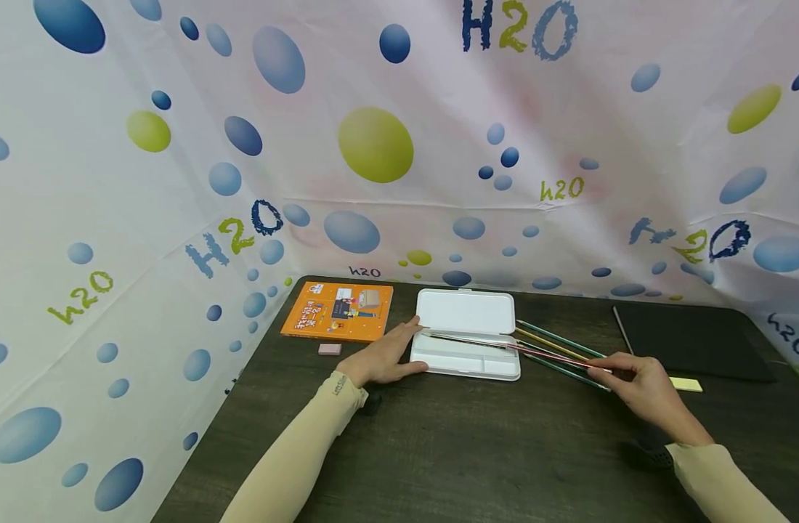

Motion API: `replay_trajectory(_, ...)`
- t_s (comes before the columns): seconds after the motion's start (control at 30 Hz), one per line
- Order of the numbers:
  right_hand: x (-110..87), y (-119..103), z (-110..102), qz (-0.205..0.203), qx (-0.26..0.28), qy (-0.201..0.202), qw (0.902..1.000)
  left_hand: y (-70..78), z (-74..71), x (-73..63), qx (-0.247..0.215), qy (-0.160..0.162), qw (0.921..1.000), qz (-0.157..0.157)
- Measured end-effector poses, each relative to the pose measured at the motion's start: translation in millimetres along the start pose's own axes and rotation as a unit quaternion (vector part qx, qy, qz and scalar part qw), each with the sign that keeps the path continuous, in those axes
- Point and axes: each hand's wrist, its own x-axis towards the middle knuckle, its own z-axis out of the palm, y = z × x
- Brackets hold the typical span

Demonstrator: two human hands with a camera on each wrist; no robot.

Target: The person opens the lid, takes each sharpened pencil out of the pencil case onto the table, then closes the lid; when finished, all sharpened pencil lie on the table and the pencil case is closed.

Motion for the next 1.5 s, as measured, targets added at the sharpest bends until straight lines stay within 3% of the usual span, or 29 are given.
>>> replay_trajectory(0.53,-18.0,16.1,-19.1,0.028,-0.019,0.019,0.9992,0.7,-0.8,-0.7,0.002,-0.002,1.0000,-0.004)
replay_trajectory(0.77,-19.3,18.3,-16.0,0.021,-0.017,0.021,0.9994,0.6,-1.3,-0.8,0.006,-0.002,1.0000,-0.004)
replay_trajectory(1.1,-17.8,18.6,-11.9,-0.009,-0.084,0.008,0.9964,-1.6,1.7,1.4,0.004,0.001,1.0000,-0.004)
replay_trajectory(1.5,-16.3,20.1,-10.1,0.007,-0.092,-0.010,0.9956,-1.0,1.0,0.0,0.005,0.000,1.0000,0.001)
